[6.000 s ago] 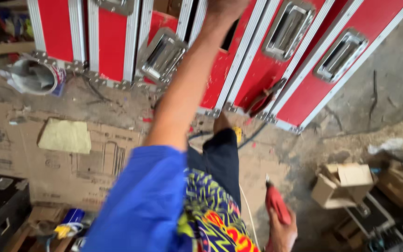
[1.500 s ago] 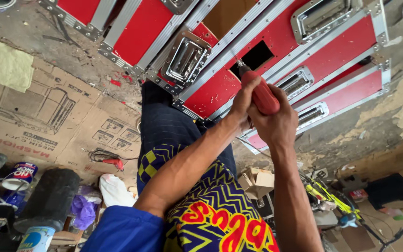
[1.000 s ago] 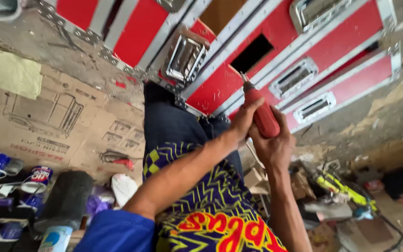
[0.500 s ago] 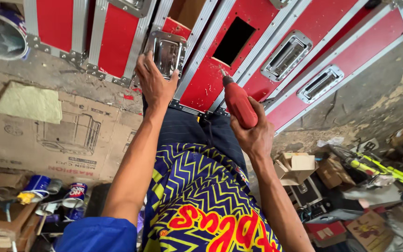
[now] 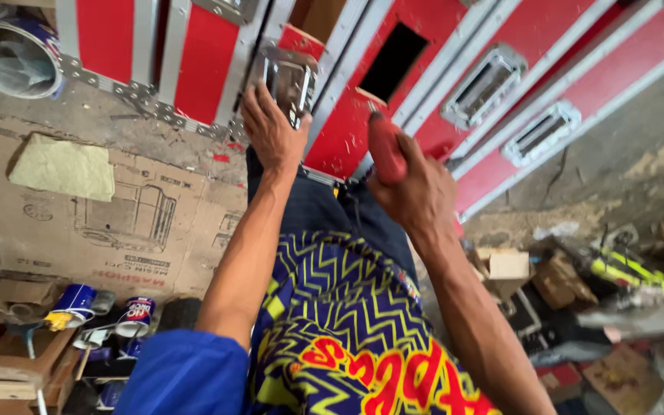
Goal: The person uses a drill to secure metal handles onto red flight cases, positioning the handles into slots and drilling fasteners into the case frames.
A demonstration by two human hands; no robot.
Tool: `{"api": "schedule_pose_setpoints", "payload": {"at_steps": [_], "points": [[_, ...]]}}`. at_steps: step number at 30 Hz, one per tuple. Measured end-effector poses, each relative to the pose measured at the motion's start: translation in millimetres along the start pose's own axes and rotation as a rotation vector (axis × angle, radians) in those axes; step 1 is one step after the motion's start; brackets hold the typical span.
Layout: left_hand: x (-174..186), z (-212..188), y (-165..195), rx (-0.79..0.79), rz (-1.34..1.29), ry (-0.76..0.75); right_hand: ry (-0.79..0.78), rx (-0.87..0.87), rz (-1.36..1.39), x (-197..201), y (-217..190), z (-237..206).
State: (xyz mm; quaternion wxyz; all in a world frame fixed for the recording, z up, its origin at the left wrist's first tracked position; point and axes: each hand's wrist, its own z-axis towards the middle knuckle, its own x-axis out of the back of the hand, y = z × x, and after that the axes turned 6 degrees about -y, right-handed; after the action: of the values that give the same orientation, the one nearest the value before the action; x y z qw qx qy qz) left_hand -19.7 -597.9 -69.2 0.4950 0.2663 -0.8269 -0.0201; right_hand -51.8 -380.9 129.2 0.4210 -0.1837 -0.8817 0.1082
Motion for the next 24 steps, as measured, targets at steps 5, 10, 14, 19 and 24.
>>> {"api": "schedule_pose_setpoints", "payload": {"at_steps": [5, 10, 14, 19, 24], "points": [[6.3, 1.2, 12.6, 0.035, 0.008, -0.023, -0.043, -0.078, -0.040, 2.1, -22.3, 13.7], [3.8, 0.2, 20.7, 0.021, 0.087, -0.012, 0.033, 0.002, 0.132, 38.6, 1.7, -23.1], [-4.8, -0.1, 15.6, 0.028, 0.094, 0.017, 0.118, -0.060, 0.122, 68.5, 40.2, -20.1], [-11.1, 2.4, 10.3, -0.011, 0.113, 0.009, 0.182, -0.066, 0.343, 87.3, 58.5, 47.8], [-13.4, 5.1, 10.2, 0.019, 0.138, -0.020, 0.133, -0.151, 0.514, 94.4, 49.5, 66.4]]}}
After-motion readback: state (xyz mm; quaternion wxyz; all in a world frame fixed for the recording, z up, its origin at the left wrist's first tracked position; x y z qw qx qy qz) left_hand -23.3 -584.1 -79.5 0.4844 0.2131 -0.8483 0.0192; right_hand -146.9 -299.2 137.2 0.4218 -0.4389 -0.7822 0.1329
